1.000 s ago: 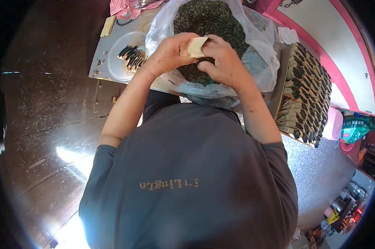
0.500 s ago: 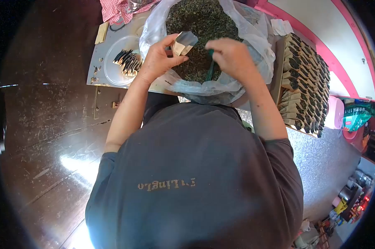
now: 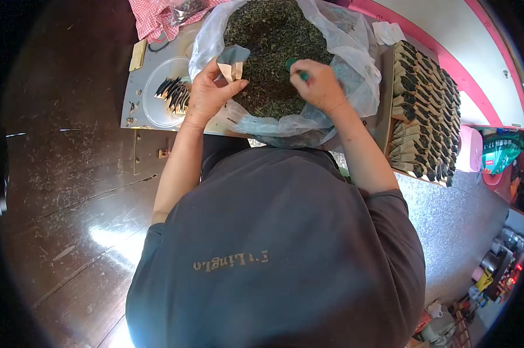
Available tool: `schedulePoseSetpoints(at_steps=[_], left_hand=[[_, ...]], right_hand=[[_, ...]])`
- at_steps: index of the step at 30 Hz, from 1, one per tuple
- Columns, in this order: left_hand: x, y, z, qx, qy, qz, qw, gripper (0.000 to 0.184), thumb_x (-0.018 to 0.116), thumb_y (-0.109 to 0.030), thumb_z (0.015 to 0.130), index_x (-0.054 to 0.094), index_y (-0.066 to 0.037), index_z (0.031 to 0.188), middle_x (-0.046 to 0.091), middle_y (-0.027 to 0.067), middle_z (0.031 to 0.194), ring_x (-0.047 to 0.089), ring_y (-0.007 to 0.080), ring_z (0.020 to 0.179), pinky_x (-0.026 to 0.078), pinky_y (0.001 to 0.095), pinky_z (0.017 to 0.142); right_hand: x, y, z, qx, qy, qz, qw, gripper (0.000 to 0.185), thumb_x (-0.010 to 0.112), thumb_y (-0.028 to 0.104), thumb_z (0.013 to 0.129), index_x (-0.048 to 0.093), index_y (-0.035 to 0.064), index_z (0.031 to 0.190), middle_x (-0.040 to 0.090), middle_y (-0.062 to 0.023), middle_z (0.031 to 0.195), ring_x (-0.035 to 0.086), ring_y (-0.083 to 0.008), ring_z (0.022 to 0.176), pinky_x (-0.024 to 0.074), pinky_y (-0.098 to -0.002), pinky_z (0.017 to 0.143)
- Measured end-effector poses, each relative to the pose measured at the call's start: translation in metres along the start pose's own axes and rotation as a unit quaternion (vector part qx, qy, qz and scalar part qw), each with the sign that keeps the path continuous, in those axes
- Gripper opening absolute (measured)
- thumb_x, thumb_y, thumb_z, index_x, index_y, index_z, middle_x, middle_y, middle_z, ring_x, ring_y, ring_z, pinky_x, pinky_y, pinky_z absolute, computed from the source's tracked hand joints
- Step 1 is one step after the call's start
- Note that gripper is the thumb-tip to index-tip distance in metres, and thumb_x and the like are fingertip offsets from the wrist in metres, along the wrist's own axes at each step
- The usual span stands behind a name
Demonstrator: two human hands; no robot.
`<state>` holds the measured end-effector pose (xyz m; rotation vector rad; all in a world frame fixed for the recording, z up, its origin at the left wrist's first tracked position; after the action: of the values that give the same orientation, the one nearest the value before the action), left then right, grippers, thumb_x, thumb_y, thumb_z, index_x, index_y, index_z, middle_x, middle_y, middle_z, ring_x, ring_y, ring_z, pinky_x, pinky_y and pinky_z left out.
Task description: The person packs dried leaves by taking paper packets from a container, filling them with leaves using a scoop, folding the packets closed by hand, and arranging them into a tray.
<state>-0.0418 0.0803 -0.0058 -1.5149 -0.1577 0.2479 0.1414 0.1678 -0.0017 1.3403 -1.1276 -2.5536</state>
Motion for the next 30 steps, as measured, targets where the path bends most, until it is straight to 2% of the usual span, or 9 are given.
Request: schedulePoseSetpoints(at_steps=[2,3,6,13,15,22,25,28,30], left_hand=[[-0.001,0.004,0.001,-0.01,-0.002,0.007,1.0,0.053,0.077,-0.001,0.076,0.056,-0.008,0.124,0.063,-0.0013,0.108,0.06,0.0103,0.098,0.051,0.028,0.087],[-0.002,0.006,0.002,-0.01,-0.002,0.007,1.0,0.053,0.077,-0.001,0.076,0.056,-0.008,0.124,0.063,-0.0013,0.108,0.06,0.0103,0.098,0.051,0.028,0.087],[-0.002,0.005,0.004,0.008,-0.002,0.011,1.0,0.061,0.079,-0.002,0.073,0.052,-0.003,0.128,0.064,0.0067,0.11,0.063,0.013,0.097,0.053,0.0281,0.085],[0.001,0.01,0.005,-0.002,-0.003,0.023,1.0,0.06,0.078,-0.004,0.074,0.05,-0.002,0.128,0.065,0.0065,0.107,0.063,0.0119,0.095,0.053,0.0274,0.083],[0.003,0.012,0.006,-0.004,-0.003,0.019,1.0,0.061,0.078,-0.004,0.074,0.05,-0.002,0.128,0.065,0.0063,0.107,0.063,0.0117,0.094,0.053,0.0271,0.083],[0.003,0.016,0.007,-0.001,-0.017,0.022,1.0,0.059,0.078,-0.004,0.074,0.051,-0.001,0.126,0.066,0.0056,0.103,0.063,0.0104,0.09,0.053,0.0261,0.082],[0.003,0.019,0.007,0.003,-0.016,0.02,1.0,0.057,0.078,-0.004,0.074,0.052,-0.002,0.124,0.067,0.0055,0.101,0.063,0.0103,0.089,0.053,0.0263,0.081],[0.003,0.019,0.007,0.009,-0.019,0.023,0.999,0.055,0.078,-0.004,0.074,0.053,-0.002,0.123,0.067,0.0054,0.1,0.063,0.0104,0.088,0.053,0.0264,0.08],[0.003,0.018,0.006,0.01,-0.023,0.025,0.999,0.054,0.078,-0.005,0.074,0.054,-0.002,0.122,0.067,0.0053,0.1,0.063,0.0105,0.088,0.053,0.0264,0.08]], right_hand=[[0.0,-0.047,-0.006,0.167,-0.07,0.157,0.971,0.014,0.058,0.013,0.085,0.065,0.0025,0.091,0.059,-0.0031,0.071,0.061,-0.0173,0.071,0.0455,-0.029,0.062],[-0.009,-0.043,-0.003,0.207,-0.085,0.139,0.965,0.02,0.057,0.019,0.086,0.068,0.0023,0.09,0.057,0.0011,0.066,0.057,-0.01,0.061,0.0431,-0.025,0.055],[-0.009,-0.054,-0.008,0.294,-0.093,0.235,0.922,0.022,0.056,0.022,0.087,0.069,0.004,0.088,0.057,0.0011,0.064,0.052,-0.0078,0.052,0.04,-0.0232,0.048],[-0.028,-0.054,-0.001,0.267,-0.14,0.217,0.928,0.02,0.056,0.019,0.086,0.07,0.0052,0.091,0.055,0.0018,0.061,0.05,-0.0061,0.049,0.0369,-0.0215,0.043],[-0.025,-0.06,-0.005,0.329,-0.125,0.249,0.902,0.019,0.057,0.017,0.085,0.07,0.0051,0.092,0.056,0.0015,0.063,0.051,-0.0061,0.05,0.0377,-0.0211,0.043],[-0.011,-0.065,-0.008,0.3,-0.099,0.343,0.885,0.018,0.062,0.021,0.085,0.072,0.0065,0.09,0.059,-0.0014,0.068,0.054,-0.0084,0.052,0.0439,-0.0225,0.046],[-0.011,-0.068,-0.016,0.331,-0.117,0.351,0.868,0.019,0.062,0.021,0.084,0.072,0.0056,0.086,0.059,-0.0014,0.067,0.055,-0.0081,0.054,0.0438,-0.0218,0.046],[-0.013,-0.071,-0.017,0.337,-0.121,0.274,0.892,0.018,0.061,0.02,0.083,0.07,0.0046,0.085,0.061,-0.0033,0.068,0.058,-0.0111,0.058,0.0467,-0.0255,0.051],[-0.035,-0.047,-0.007,0.167,-0.201,0.07,0.963,0.017,0.061,0.019,0.082,0.069,0.0043,0.086,0.063,-0.0053,0.068,0.061,-0.0143,0.062,0.0488,-0.0301,0.058]])
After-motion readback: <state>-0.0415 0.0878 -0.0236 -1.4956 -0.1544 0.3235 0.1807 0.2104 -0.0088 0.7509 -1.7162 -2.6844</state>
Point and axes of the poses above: each hand's wrist, its own z-axis towards the middle knuckle, its own x-axis out of the palm, y = z × x, the point moved 9 cm from there along z, towards the middle knuckle
